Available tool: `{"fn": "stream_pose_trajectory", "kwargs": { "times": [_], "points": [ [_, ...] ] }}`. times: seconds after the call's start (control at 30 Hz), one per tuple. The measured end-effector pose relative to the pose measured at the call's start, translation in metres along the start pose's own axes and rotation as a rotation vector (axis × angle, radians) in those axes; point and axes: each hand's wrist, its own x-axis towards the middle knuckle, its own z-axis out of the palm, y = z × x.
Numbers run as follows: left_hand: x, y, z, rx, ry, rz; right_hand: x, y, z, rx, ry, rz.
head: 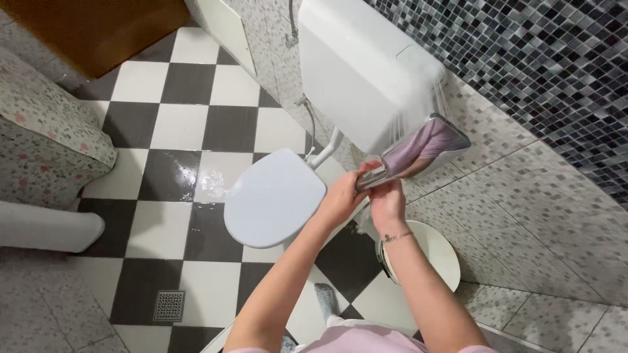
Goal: The person uses a handheld shower head to rinse the bathroom floor, toilet, and sink. They also use a sponge to wipe the sink basin and then rinse the sponge with the shower head. The person repeatedly sprays water on the floor and around the toilet and sink.
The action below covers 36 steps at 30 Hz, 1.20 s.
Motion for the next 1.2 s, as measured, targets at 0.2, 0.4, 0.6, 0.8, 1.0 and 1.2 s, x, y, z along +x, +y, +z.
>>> {"fn": "stream_pose_trajectory", "kwargs": {
  "times": [0.2,0.4,0.6,0.8,1.0,1.2],
  "points": [
    [-0.030,-0.061,0.065,0.213,-0.009,-0.175,-0.041,-0.002,0.019,-0.324,0.137,-0.102],
    [0.006,-0.040,0.047,0.156,0.153,-0.135,-0.033,-0.024,0.094,-0.754,0.121,-0.410],
    [0.051,-0.031,0.029,0.112,0.193,-0.165,0.023,-0.033,0.102,-0.808,0.094,-0.554],
    [0.027,0.006,-0.006,-0.121,0.307,-0.252,0.003,-0.006,0.106,-0.975,-0.050,-0.437],
    [-0.024,-0.079,0.015,0.061,0.143,-0.304,-0.032,0.025,0.086,-0.890,-0.083,-0.293],
    [-0.088,-0.125,0.075,0.445,-0.157,-0.382,-0.073,0.049,0.029,-0.589,0.367,0.223]
  ]
}}
